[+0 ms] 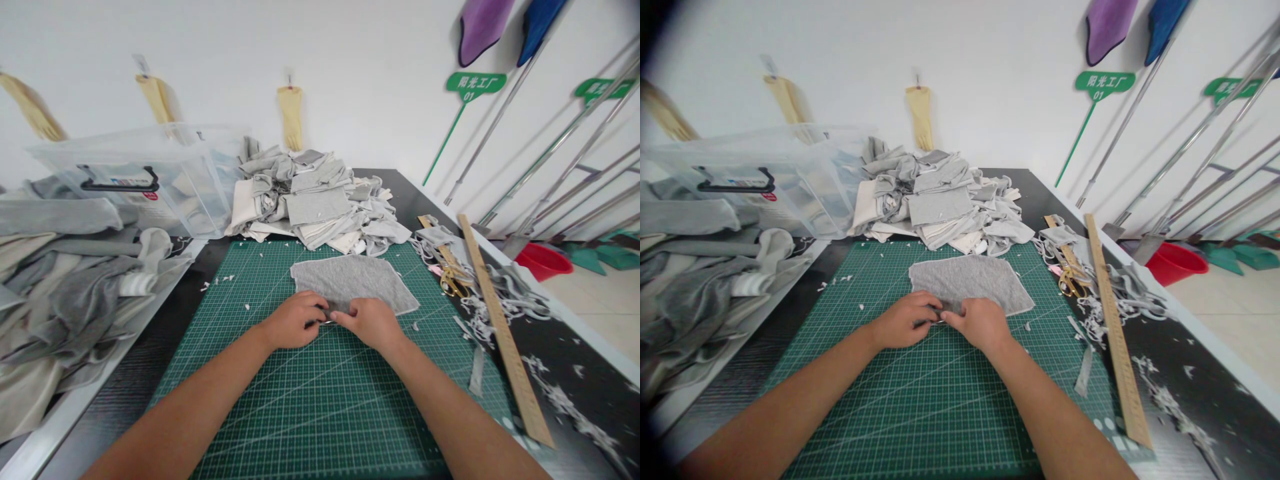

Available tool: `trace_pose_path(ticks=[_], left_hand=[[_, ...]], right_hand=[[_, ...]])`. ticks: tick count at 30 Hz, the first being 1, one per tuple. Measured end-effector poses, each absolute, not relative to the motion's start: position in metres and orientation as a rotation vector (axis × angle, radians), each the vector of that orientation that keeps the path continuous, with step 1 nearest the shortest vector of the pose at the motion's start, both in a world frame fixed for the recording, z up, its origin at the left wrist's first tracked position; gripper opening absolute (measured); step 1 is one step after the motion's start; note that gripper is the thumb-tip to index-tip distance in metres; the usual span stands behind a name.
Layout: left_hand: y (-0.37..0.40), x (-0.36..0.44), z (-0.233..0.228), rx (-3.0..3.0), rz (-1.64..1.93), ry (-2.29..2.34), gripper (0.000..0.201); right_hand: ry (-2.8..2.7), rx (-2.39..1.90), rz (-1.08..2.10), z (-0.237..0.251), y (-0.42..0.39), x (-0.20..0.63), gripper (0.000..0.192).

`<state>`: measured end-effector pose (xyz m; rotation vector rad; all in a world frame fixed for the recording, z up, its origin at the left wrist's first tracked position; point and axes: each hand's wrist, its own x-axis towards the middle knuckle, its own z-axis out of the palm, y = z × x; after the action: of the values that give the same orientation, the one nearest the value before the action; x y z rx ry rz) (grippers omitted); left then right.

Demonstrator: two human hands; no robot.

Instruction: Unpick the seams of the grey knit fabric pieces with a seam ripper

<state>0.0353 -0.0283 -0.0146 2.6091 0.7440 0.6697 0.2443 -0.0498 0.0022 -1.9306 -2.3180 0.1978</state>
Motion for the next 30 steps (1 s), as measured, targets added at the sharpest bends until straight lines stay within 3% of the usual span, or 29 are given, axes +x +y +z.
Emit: trace_pose_path(ticks=[30], left_hand=[[-0.0283, 0.0348, -0.0159, 2.606, 0.677, 0.736, 0.022]], right_hand=[[-2.295, -1.948, 0.195, 0.0039, -0.0482, 0.247, 0.054]])
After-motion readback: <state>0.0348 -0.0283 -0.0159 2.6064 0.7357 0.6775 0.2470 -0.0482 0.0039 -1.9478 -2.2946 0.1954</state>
